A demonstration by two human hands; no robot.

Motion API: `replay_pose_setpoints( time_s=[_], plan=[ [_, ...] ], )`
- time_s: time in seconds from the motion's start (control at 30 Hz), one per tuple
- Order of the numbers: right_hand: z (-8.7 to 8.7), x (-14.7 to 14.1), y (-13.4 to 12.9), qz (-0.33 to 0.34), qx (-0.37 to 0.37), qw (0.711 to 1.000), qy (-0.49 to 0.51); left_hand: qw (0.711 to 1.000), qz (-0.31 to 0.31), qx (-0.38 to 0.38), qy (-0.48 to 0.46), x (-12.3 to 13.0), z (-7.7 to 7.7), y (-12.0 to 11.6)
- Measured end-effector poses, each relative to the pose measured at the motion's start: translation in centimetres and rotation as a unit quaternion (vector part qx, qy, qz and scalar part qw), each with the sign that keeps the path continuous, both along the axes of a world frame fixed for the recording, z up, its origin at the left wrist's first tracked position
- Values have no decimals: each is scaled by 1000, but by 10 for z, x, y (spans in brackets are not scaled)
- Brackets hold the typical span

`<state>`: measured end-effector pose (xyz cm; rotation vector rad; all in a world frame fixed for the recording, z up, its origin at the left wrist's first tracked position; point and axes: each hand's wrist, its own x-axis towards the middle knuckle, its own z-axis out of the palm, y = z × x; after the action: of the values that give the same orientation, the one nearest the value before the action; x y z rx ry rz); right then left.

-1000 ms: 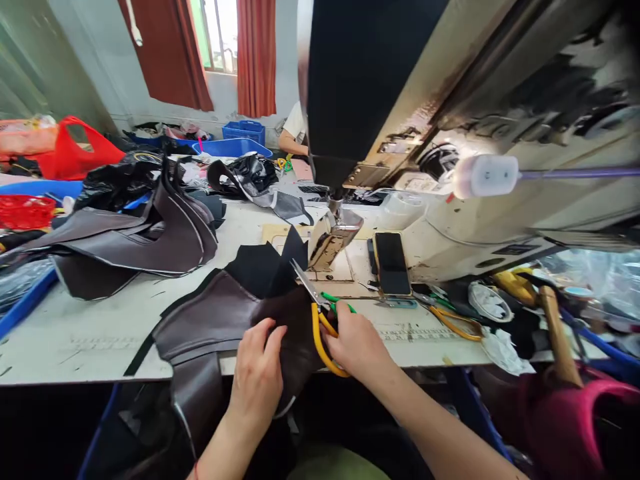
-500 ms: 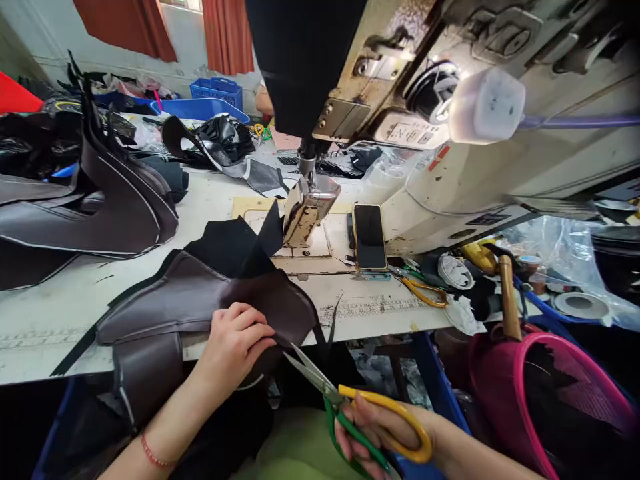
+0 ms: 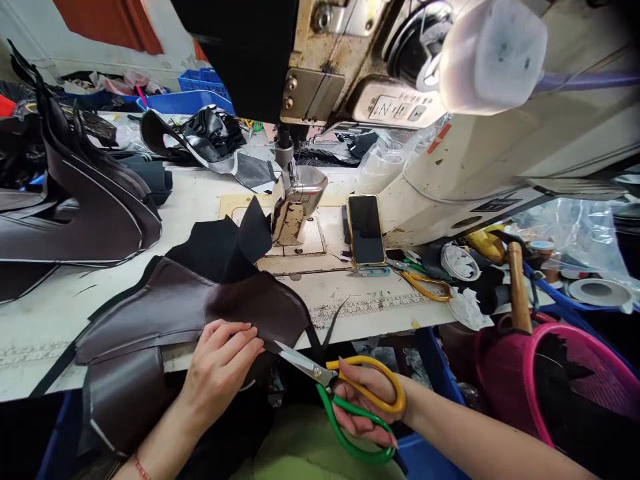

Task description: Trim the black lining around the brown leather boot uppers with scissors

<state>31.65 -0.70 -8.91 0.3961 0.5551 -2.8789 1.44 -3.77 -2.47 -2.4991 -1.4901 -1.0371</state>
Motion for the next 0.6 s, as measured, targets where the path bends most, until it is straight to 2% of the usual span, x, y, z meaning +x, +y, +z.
replay_pose_setpoints(
  time_s=[0.3, 0.47, 0.6],
  plan=[
    [7, -1, 7, -11, -84, 993, 80, 999, -14, 27, 14, -1, 2, 1],
    [7, -9, 9, -22, -88, 991, 95, 1000, -16, 24, 7, -2, -1, 0],
    [11, -10, 16, -2, -96, 990, 100, 999, -14, 33, -3, -3, -3, -2]
  ],
)
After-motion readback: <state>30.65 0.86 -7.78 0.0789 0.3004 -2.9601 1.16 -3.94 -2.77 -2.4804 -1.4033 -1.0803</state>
